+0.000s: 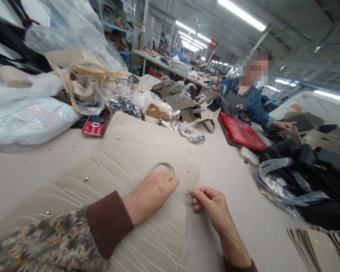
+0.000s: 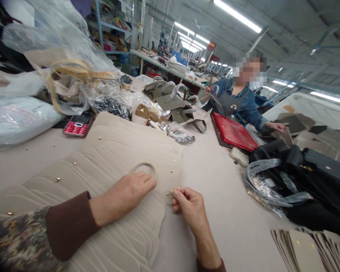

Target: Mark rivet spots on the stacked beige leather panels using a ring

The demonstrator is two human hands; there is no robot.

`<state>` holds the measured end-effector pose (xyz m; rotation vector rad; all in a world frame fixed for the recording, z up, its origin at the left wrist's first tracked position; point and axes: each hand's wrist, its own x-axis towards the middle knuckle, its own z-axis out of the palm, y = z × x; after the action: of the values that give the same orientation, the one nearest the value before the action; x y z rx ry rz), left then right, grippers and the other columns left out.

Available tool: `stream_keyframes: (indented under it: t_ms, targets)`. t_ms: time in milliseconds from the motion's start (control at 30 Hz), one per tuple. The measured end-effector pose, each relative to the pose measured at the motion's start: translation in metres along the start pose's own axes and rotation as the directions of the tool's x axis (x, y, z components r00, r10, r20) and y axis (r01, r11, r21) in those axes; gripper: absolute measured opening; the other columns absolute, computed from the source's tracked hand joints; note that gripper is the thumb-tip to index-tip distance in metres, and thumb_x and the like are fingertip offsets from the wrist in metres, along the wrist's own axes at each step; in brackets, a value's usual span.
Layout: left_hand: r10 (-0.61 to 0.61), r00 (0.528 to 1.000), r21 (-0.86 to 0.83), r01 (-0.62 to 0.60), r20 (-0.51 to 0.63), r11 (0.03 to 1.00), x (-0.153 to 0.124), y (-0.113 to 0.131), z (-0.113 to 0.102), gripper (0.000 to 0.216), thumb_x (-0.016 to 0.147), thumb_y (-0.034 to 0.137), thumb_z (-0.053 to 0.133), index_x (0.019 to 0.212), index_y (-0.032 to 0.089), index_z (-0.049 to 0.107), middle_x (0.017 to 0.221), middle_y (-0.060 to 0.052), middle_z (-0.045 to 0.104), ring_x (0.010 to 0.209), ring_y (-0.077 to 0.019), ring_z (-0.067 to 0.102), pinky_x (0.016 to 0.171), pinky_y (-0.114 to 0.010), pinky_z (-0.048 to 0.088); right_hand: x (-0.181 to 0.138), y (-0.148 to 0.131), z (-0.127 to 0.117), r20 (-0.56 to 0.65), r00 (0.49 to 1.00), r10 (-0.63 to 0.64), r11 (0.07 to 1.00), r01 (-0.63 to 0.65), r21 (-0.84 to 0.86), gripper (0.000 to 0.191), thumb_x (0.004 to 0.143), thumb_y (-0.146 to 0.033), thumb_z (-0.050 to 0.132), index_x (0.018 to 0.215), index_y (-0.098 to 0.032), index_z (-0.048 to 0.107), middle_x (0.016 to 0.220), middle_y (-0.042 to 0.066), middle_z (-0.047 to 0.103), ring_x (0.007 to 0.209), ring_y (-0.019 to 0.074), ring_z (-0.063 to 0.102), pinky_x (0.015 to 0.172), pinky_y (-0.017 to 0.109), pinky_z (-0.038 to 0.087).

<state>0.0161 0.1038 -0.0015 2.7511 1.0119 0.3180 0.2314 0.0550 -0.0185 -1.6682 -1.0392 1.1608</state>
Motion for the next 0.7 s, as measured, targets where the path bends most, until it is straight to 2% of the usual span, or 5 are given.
stream_keyframes:
  t_ms: [100, 233, 500, 600, 700]
  targets:
    - [0.001, 0.998, 0.036, -0.003, 0.062, 0.999, 0.002, -0.001, -0.001, 0.015, 0.091, 0.006, 0.046, 0.09, 0.018, 0.055, 0.091, -0.006, 0.063, 0.084, -0.0235, 0.056, 0.072, -0.035, 0.046, -0.004, 0.009, 0.0, 0.019, 1.0, -0.025, 0.995, 0.027, -0.101, 0.039, 0.071, -0.051, 0.075, 0.076, -0.013, 0.071, 0.056, 0.0, 0.064, 0.043, 0.0096, 0.054, 0.044, 0.021, 0.043]
    - [0.024, 0.999, 0.028, -0.025, 0.039, 0.999, 0.003, -0.002, 0.003, 0.015, 0.09, 0.006, 0.046, 0.089, 0.018, 0.054, 0.091, -0.006, 0.061, 0.085, -0.024, 0.053, 0.073, -0.036, 0.046, -0.005, 0.013, 0.007, 0.029, 0.996, -0.083, 0.961, 0.087, -0.262, 0.033, 0.08, -0.047, 0.066, 0.075, -0.015, 0.069, 0.054, -0.002, 0.059, 0.045, 0.0107, 0.05, 0.044, 0.021, 0.042]
    - [0.052, 0.998, 0.021, -0.052, 0.02, 0.998, 0.002, -0.004, 0.007, 0.013, 0.09, 0.007, 0.046, 0.088, 0.018, 0.054, 0.089, -0.006, 0.06, 0.081, -0.0232, 0.051, 0.072, -0.036, 0.043, -0.002, 0.006, 0.014, 0.054, 0.945, -0.323, 0.777, 0.297, -0.555, 0.02, 0.083, -0.033, 0.058, 0.079, -0.019, 0.07, 0.06, -0.001, 0.065, 0.055, 0.0142, 0.057, 0.056, 0.024, 0.044]
    - [0.055, 0.998, 0.027, -0.055, 0.009, 0.998, 0.002, -0.004, 0.006, 0.015, 0.088, 0.006, 0.046, 0.087, 0.018, 0.054, 0.089, -0.006, 0.059, 0.081, -0.0231, 0.051, 0.072, -0.037, 0.043, -0.001, 0.009, 0.013, 0.015, 0.95, -0.311, 0.779, 0.264, -0.568, 0.026, 0.082, -0.035, 0.061, 0.101, -0.018, 0.065, 0.049, -0.006, 0.056, 0.046, 0.0139, 0.052, 0.051, 0.024, 0.04]
    - [0.062, 0.998, 0.021, -0.062, -0.013, 0.998, 0.002, -0.004, 0.004, 0.015, 0.087, 0.005, 0.046, 0.088, 0.018, 0.053, 0.091, -0.006, 0.059, 0.083, -0.0226, 0.051, 0.073, -0.036, 0.042, -0.003, 0.016, 0.006, -0.013, 0.978, -0.207, 0.858, 0.176, -0.482, 0.027, 0.083, -0.044, 0.062, 0.092, -0.019, 0.062, 0.05, -0.006, 0.055, 0.045, 0.0138, 0.051, 0.046, 0.023, 0.039]
